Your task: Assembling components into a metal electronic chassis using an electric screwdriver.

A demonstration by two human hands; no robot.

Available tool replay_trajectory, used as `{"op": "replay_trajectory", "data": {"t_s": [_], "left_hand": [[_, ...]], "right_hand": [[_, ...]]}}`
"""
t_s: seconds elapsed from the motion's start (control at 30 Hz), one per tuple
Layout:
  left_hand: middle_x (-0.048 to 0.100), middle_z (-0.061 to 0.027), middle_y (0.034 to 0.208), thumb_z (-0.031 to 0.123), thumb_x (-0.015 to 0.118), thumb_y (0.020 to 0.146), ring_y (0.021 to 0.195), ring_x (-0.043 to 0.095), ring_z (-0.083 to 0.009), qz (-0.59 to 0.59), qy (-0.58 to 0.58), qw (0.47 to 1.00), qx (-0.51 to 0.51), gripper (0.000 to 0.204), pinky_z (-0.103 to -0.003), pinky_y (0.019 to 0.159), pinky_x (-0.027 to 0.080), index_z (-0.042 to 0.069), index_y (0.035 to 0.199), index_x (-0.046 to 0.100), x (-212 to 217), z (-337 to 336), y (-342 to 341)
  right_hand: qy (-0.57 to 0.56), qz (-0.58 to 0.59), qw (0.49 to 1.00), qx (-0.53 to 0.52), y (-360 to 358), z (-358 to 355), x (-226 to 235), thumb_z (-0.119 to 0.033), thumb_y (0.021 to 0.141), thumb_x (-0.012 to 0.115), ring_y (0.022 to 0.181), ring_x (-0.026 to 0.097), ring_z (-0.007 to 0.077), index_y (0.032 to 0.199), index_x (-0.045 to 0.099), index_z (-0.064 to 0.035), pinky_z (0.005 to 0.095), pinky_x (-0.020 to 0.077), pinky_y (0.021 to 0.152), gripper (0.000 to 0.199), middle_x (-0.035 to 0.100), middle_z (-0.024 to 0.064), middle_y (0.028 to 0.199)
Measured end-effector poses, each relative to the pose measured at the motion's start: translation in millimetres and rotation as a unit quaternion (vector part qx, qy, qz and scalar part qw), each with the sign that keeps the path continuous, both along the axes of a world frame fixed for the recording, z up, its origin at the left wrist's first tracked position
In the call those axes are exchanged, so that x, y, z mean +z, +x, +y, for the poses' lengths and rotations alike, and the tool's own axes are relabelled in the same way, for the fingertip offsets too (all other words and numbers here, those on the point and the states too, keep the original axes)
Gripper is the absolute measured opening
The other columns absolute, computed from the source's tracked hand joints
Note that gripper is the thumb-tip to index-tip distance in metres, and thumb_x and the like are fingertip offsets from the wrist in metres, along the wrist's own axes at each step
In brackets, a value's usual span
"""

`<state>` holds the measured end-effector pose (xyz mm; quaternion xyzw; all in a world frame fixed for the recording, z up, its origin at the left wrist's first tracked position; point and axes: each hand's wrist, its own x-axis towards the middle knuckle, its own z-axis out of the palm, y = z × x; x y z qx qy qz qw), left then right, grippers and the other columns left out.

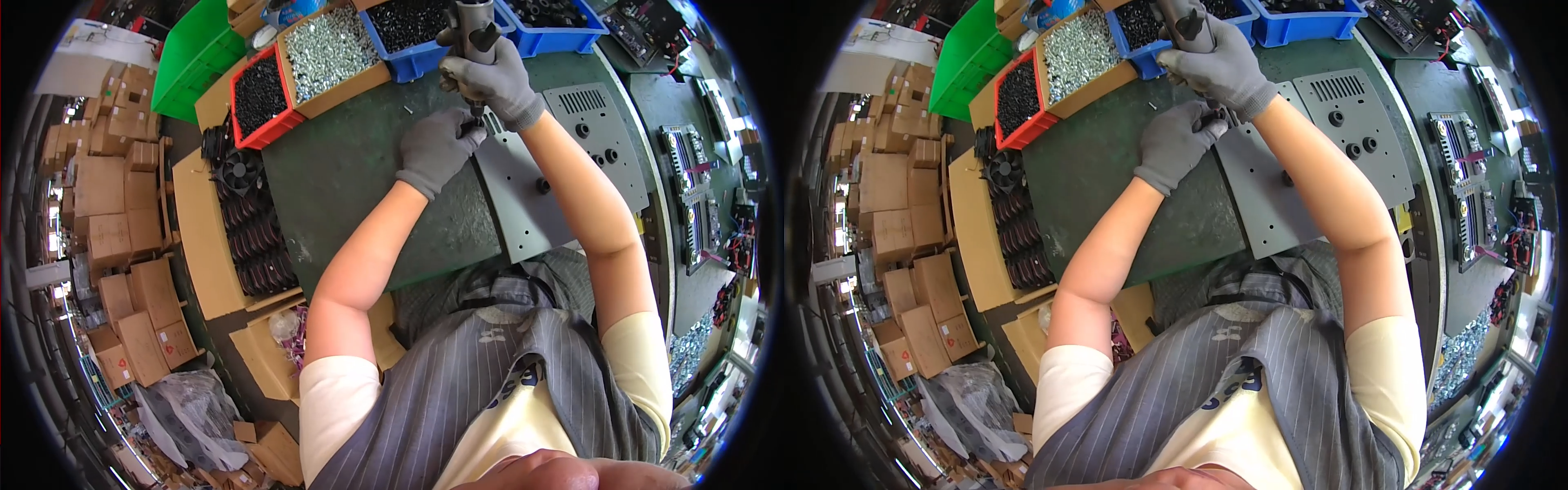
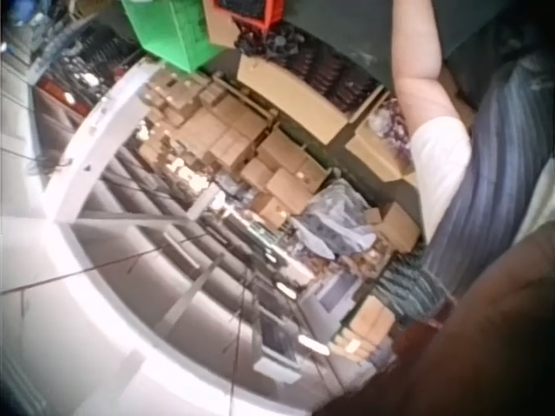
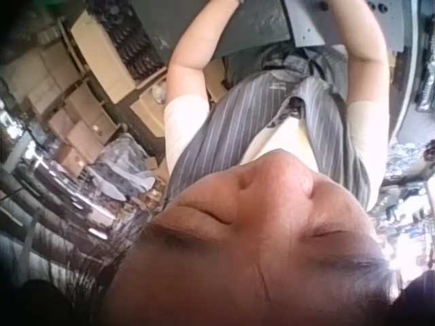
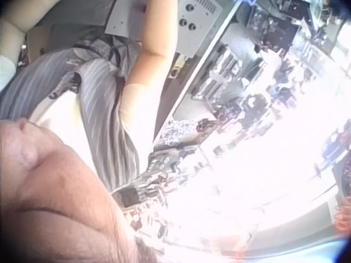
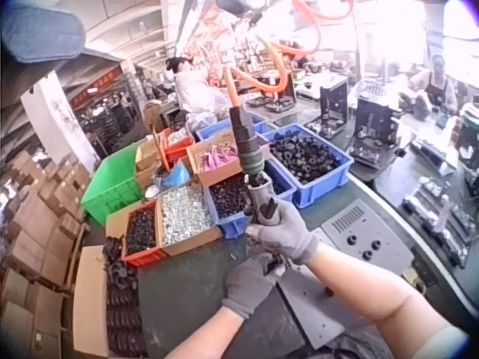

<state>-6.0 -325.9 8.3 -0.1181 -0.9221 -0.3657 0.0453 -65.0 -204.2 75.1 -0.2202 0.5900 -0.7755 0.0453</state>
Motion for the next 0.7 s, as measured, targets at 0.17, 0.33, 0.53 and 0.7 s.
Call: {"op": "replay_trajectory", "data": {"t_s": [0.17, 0.33, 0.53, 0.7], "left_hand": [[0.059, -0.0033, 0.075, 0.021, 0.078, 0.067, 0.065, 0.055, -0.0147, -0.061, 0.135, 0.989, 0.012, 0.041, -0.030, 0.063, 0.047, 0.007, 0.101, 0.060, -2, -10, -10], [0.056, -0.0067, 0.086, 0.011, 0.044, 0.090, 0.060, 0.048, -0.0106, -0.382, 0.684, 0.606, 0.141, 0.022, -0.019, 0.041, 0.034, 0.005, 0.110, 0.053, 10, -29, -5], [0.054, -0.0010, 0.081, 0.018, 0.050, 0.094, 0.058, 0.042, -0.0068, -0.392, 0.711, 0.583, 0.033, 0.025, -0.017, 0.043, 0.033, 0.004, 0.114, 0.053, 19, -16, 34], [0.047, 0.0010, 0.075, 0.022, 0.053, 0.093, 0.058, 0.041, -0.0057, -0.333, 0.632, 0.698, 0.048, 0.030, -0.016, 0.042, 0.032, 0.001, 0.114, 0.053, 22, 11, 55]], "right_hand": [[-0.029, 0.016, 0.997, -0.067, 35, 22, 31, -0.008, 0.075, 0.061, 0.065, 0.060, 0.0206, 0.113, 0.049, 0.0048, 0.0318, 0.0495, 0.062, 0.042, 0.058, 0.0112, 0.077], [-0.099, -0.052, 0.990, -0.085, 73, 48, 46, -0.016, 0.071, 0.059, 0.064, 0.059, 0.0223, 0.110, 0.049, 0.0040, 0.0331, 0.0488, 0.062, 0.045, 0.055, 0.0109, 0.075], [-0.158, -0.080, 0.974, -0.138, 91, 69, 29, -0.019, 0.072, 0.058, 0.062, 0.057, 0.0220, 0.110, 0.048, 0.0031, 0.0329, 0.0476, 0.058, 0.045, 0.055, 0.0109, 0.073], [-0.185, -0.057, 0.967, -0.167, 98, 87, 21, -0.021, 0.075, 0.055, 0.063, 0.057, 0.0224, 0.111, 0.047, 0.0028, 0.0335, 0.0476, 0.058, 0.044, 0.053, 0.0095, 0.073]]}}
